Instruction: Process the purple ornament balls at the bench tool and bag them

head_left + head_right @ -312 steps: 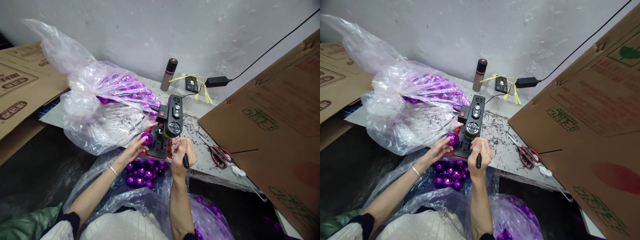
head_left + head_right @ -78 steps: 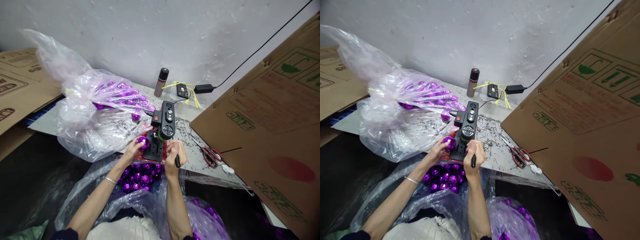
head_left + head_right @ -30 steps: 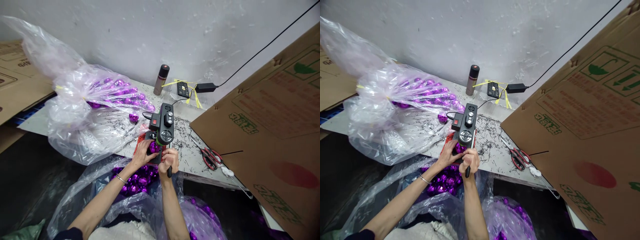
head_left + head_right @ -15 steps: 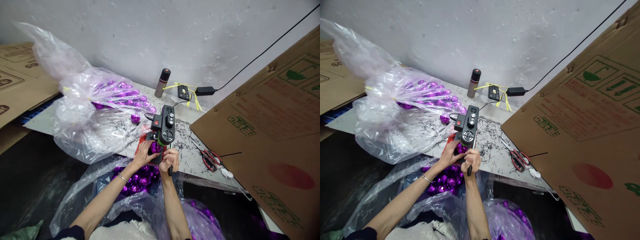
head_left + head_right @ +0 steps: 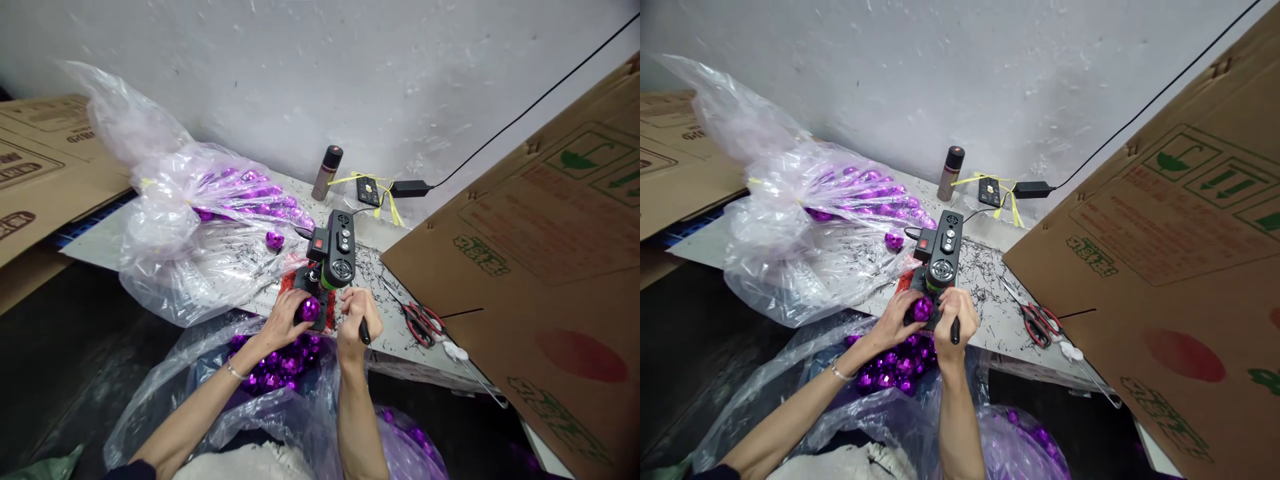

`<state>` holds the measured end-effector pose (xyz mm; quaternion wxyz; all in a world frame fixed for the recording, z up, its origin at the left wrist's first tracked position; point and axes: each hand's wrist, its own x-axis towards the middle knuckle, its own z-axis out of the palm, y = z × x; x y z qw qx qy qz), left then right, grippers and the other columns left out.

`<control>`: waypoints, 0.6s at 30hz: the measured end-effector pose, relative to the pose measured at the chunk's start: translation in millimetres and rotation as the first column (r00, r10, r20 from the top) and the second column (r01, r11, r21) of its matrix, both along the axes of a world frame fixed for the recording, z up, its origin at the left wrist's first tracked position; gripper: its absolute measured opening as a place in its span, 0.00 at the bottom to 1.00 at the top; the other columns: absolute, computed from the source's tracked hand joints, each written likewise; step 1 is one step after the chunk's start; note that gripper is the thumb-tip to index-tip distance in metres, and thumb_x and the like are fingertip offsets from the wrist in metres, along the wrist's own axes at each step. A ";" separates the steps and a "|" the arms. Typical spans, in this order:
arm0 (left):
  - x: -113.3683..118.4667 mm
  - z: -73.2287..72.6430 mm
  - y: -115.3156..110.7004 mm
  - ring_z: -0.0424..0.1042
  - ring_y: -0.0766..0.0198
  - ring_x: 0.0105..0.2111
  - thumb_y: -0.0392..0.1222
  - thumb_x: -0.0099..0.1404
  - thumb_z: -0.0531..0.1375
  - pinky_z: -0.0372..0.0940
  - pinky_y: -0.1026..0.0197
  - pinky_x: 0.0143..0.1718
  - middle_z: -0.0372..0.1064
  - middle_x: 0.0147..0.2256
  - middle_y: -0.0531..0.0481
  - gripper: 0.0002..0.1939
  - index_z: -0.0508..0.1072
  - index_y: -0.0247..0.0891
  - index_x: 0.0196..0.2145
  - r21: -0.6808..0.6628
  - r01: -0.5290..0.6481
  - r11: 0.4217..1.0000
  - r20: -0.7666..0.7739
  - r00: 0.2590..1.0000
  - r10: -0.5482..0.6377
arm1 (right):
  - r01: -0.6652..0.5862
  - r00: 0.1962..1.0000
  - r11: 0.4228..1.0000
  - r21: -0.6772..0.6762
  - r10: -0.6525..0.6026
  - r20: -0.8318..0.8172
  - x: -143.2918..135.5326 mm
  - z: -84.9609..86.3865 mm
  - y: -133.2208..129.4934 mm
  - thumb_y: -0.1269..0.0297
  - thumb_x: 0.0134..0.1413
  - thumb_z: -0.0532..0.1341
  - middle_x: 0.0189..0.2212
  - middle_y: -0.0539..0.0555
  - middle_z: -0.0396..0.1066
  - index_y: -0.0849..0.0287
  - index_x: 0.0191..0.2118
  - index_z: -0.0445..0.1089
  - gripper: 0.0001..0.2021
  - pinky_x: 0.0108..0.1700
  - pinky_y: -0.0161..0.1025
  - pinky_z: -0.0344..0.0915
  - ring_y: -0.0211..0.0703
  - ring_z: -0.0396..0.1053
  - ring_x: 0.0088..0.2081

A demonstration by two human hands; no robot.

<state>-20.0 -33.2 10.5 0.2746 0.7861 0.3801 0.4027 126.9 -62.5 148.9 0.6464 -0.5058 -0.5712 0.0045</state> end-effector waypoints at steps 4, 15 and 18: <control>-31.5 11.6 4.5 0.73 0.36 0.64 0.66 0.63 0.70 0.70 0.34 0.66 0.73 0.65 0.40 0.41 0.70 0.52 0.68 0.010 -0.087 0.996 -0.006 0.996 0.087 | -0.023 0.999 0.999 0.039 0.022 0.025 -0.6 -7.3 -0.8 0.65 0.77 0.51 0.25 0.47 0.66 0.54 0.27 0.62 0.21 0.33 0.39 0.62 0.39 0.68 0.29; -32.1 82.2 178.4 0.78 0.38 0.56 0.50 0.73 0.64 0.69 0.47 0.57 0.80 0.49 0.27 0.15 0.77 0.33 0.42 -0.405 -0.609 0.682 -0.367 0.791 0.489 | -0.030 0.997 0.990 0.136 0.019 0.081 -1.0 -21.0 3.9 0.67 0.76 0.51 0.27 0.48 0.67 0.54 0.28 0.62 0.20 0.32 0.39 0.61 0.38 0.68 0.29; -36.1 77.6 175.2 0.80 0.45 0.49 0.50 0.73 0.65 0.70 0.51 0.51 0.81 0.43 0.33 0.15 0.76 0.33 0.41 -0.439 -0.578 0.688 -0.314 0.816 0.485 | -0.040 0.996 0.989 0.141 0.029 0.080 -0.9 -19.3 3.6 0.67 0.76 0.51 0.27 0.48 0.67 0.54 0.28 0.63 0.19 0.32 0.39 0.62 0.38 0.69 0.29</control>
